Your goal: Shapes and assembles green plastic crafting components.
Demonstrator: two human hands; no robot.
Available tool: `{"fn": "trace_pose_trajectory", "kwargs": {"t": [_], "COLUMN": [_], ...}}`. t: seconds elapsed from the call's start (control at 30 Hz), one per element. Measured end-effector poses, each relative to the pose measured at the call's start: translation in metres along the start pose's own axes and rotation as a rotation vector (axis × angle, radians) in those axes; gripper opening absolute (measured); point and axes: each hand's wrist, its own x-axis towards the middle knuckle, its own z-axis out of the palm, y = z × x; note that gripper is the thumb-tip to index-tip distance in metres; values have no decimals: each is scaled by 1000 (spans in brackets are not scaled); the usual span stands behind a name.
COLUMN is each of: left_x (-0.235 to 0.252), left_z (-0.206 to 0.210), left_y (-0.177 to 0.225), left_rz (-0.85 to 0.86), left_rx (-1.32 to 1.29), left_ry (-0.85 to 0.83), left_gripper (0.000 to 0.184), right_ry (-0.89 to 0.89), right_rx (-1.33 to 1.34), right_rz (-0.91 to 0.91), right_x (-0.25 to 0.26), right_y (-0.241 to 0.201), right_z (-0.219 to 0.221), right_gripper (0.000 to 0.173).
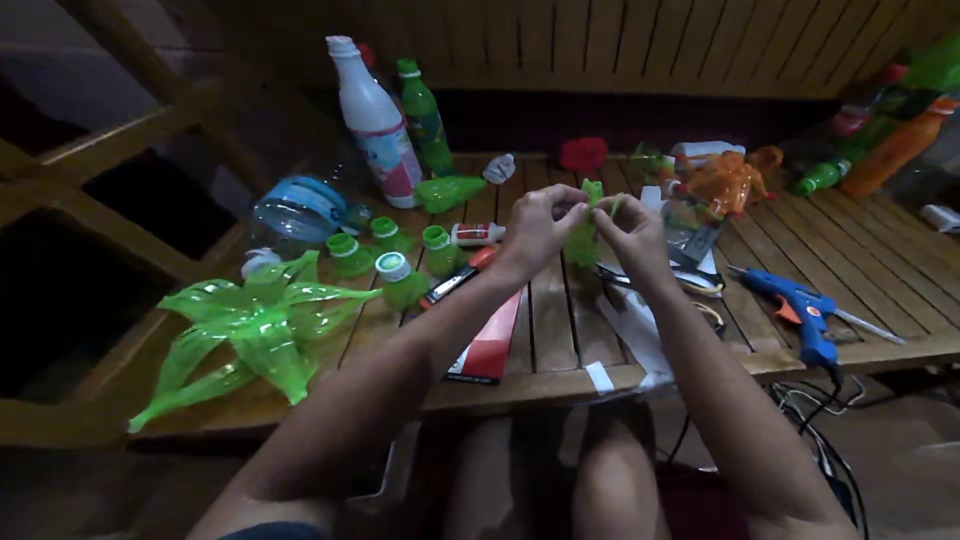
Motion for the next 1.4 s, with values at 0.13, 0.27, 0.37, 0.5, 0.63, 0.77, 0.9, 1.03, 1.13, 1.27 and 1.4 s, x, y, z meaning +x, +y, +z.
{"fn": "trace_pose_trajectory", "kwargs": {"t": [0.13,0.27,0.37,0.5,0.63,0.77,0.9,1.03,1.13,1.27,1.4], "left_x": [-7,-15,-17,-17,-17,-19,-19,-20,-20,-21,-21], "left_z": [3,3,5,4,1,2,3,3,5,6,6], "left_y": [-20,-28,-30,-31,-32,-31,-31,-31,-30,-30,-32], "left_rz": [68,137,129,98,76,69,94,83,78,96,119], "left_rx": [-86,-66,-76,-88,-86,-75,-53,-64,-82,-82,-50], "left_ry": [-6,39,83,104,116,116,131,131,134,126,130], "left_gripper": [23,26,26,16,15,16,17,23,22,17,18], "right_ry": [-24,-59,-87,-114,-141,-130,-97,-90,-77,-68,-73], "right_rx": [-27,-18,16,34,47,30,37,34,55,71,74], "right_rz": [1,-17,-5,14,5,-19,-17,-9,9,-8,-14], "right_x": [-1,-3,-4,-4,-4,-4,-5,-4,-5,-5,-4], "right_y": [1,-1,-4,-7,-6,-5,-8,-10,-11,-10,-9], "right_z": [2,3,3,2,-1,-1,-2,-1,0,1,2], "right_gripper": [15,14,17,24,17,11,14,12,12,10,9]}}
